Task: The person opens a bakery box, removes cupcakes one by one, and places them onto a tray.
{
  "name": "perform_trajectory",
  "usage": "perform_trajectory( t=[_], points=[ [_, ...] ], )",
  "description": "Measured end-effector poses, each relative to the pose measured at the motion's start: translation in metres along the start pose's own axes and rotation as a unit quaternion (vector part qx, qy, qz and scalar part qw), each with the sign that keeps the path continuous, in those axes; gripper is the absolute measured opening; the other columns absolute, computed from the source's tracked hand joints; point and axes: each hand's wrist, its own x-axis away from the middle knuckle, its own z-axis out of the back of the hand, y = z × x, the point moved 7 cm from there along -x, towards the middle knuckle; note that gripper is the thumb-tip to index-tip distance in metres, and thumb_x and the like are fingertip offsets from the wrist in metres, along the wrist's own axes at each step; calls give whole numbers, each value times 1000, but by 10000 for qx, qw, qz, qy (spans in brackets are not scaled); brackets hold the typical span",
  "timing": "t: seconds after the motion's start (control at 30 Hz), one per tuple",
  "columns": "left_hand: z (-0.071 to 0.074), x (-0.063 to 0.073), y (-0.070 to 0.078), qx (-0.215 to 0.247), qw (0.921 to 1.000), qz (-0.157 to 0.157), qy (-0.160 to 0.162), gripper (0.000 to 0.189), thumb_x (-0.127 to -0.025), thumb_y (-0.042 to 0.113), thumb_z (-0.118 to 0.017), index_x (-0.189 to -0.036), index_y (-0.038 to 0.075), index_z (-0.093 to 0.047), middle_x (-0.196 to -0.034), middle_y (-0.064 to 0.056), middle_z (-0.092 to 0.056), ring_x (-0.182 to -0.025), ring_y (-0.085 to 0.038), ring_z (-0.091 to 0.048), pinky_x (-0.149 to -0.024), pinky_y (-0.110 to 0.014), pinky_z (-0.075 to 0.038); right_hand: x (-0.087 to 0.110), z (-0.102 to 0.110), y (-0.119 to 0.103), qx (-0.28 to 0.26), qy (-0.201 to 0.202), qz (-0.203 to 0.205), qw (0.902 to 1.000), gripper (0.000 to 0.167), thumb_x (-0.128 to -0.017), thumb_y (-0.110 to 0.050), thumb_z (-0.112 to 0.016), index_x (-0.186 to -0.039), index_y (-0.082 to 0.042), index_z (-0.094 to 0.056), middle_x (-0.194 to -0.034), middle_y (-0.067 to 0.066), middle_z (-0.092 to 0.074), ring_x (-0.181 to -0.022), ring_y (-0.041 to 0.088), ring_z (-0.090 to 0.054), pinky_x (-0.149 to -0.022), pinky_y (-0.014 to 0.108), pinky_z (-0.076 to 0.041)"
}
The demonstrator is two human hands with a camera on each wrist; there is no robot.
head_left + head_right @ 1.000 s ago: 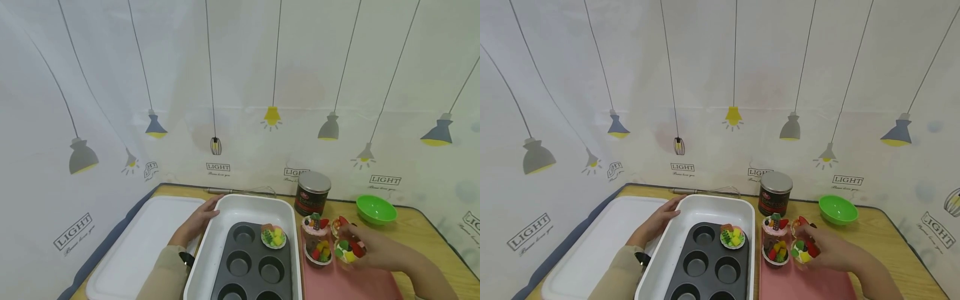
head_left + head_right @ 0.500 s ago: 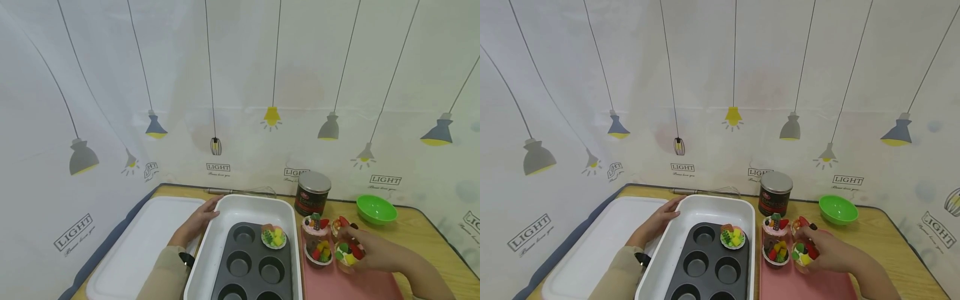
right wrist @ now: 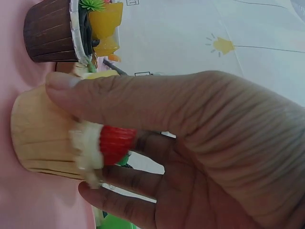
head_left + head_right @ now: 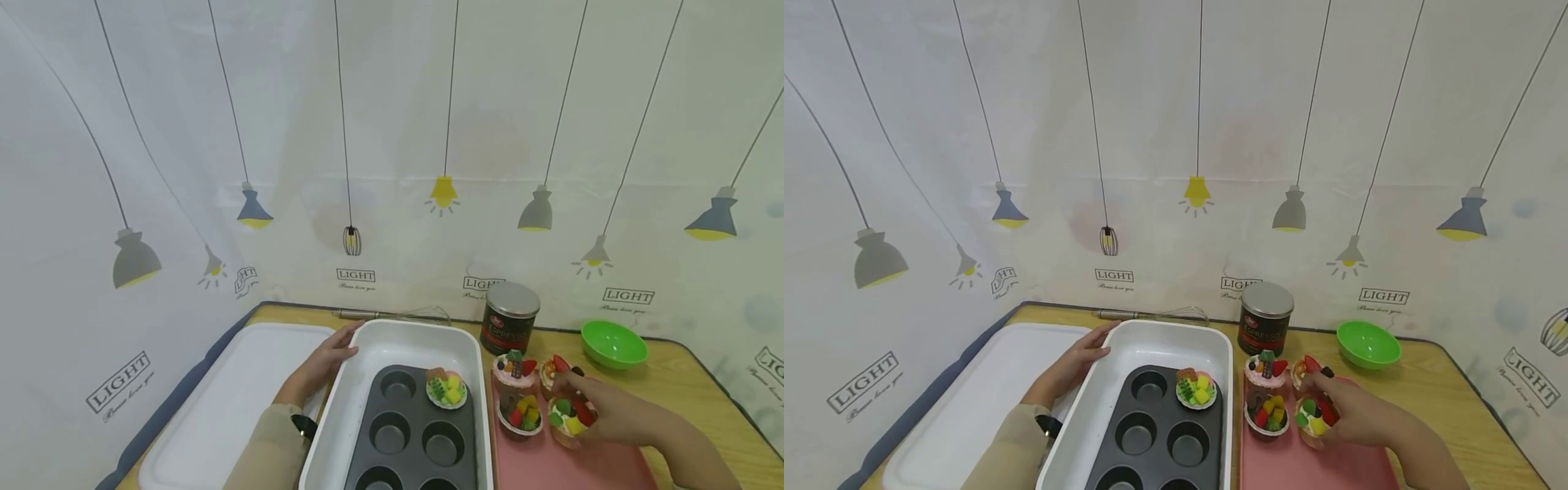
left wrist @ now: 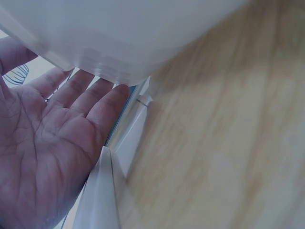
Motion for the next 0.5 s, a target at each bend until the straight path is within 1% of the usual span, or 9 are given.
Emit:
perform_trajectory(
  t=[0.1, 0.17, 0.2, 0.27, 0.3, 0.33, 0.4, 0.47, 0.5],
  points=[
    [-1, 1, -1, 8, 10000, -33, -29, 63, -102, 14, -52, -159, 13, -26, -162, -14, -30, -132, -25, -49, -99, -40, -50, 0, -1, 0, -41, 0, 21, 10000, 69, -70, -23, -87, -128, -8, -52, -126, 11, -57, -115, 29, -53, -87, 38, -51],
    [-1, 0, 0, 10, 10000, -35, -18, 63, -102, 14, -52, -159, 13, -26, -162, -14, -30, -133, -25, -49, -100, -40, -50, 1, 0, 0, -144, -11, 42, 9999, 68, -71, -20, -87, -128, -6, -52, -127, 13, -57, -116, 33, -52, -87, 46, -52],
    [-1, 0, 0, 5, 10000, -17, 2, 63, -102, 15, -52, -159, 14, -27, -161, -13, -31, -133, -26, -49, -100, -40, -50, 1, 0, 0, -177, -25, 15, 9998, 68, -71, -20, -86, -129, -6, -52, -127, 13, -57, -116, 32, -53, -87, 48, -52],
    [-1, 0, 0, -15, 10000, 5, 25, 63, -102, 15, -53, -159, 14, -27, -161, -13, -31, -133, -26, -49, -100, -41, -50, 1, 0, 1, -220, -48, -7, 9997, 67, -72, -19, -86, -129, -5, -52, -128, 14, -57, -115, 32, -53, -86, 48, -52],
    [-1, 0, 0, -24, 10000, 22, 39, 63, -102, 16, -53, -159, 15, -27, -161, -12, -31, -134, -27, -49, -100, -41, -50, 2, 0, 1, -217, -58, -9, 9997, 66, -73, -19, -86, -129, -5, -53, -128, 14, -57, -115, 32, -54, -86, 45, -52],
    [-1, 0, 0, -46, 10000, 26, 48, 63, -102, 16, -53, -159, 15, -27, -161, -13, -31, -134, -27, -48, -100, -42, -50, 2, 0, 1, -246, -74, -10, 9997, 65, -74, -18, -85, -129, -5, -53, -128, 15, -57, -115, 34, -54, -85, 46, -52],
    [-1, 1, -1, -48, 9999, 65, 77, 63, -102, 17, -54, -159, 17, -28, -161, -12, -32, -134, -28, -49, -99, -42, -51, 3, -1, 1, -258, -107, -41, 9996, 66, -75, -19, -84, -130, -4, -53, -129, 15, -57, -116, 34, -54, -84, 42, -52],
    [-1, 1, 0, -53, 9999, 65, 90, 62, -102, 17, -54, -159, 17, -29, -161, -11, -33, -134, -27, -49, -99, -42, -51, 3, -1, 0, -336, -134, 31, 9993, 65, -77, -18, -84, -131, -1, -52, -130, 19, -56, -116, 40, -53, -85, 43, -52],
    [0, 0, 0, -46, 9999, 66, 107, 62, -102, 17, -54, -159, 17, -29, -161, -11, -33, -133, -27, -49, -99, -42, -51, 3, -1, 0, -340, -144, 26, 9993, 65, -77, -19, -84, -132, -1, -52, -131, 19, -56, -117, 40, -53, -85, 44, -52]
  ],
)
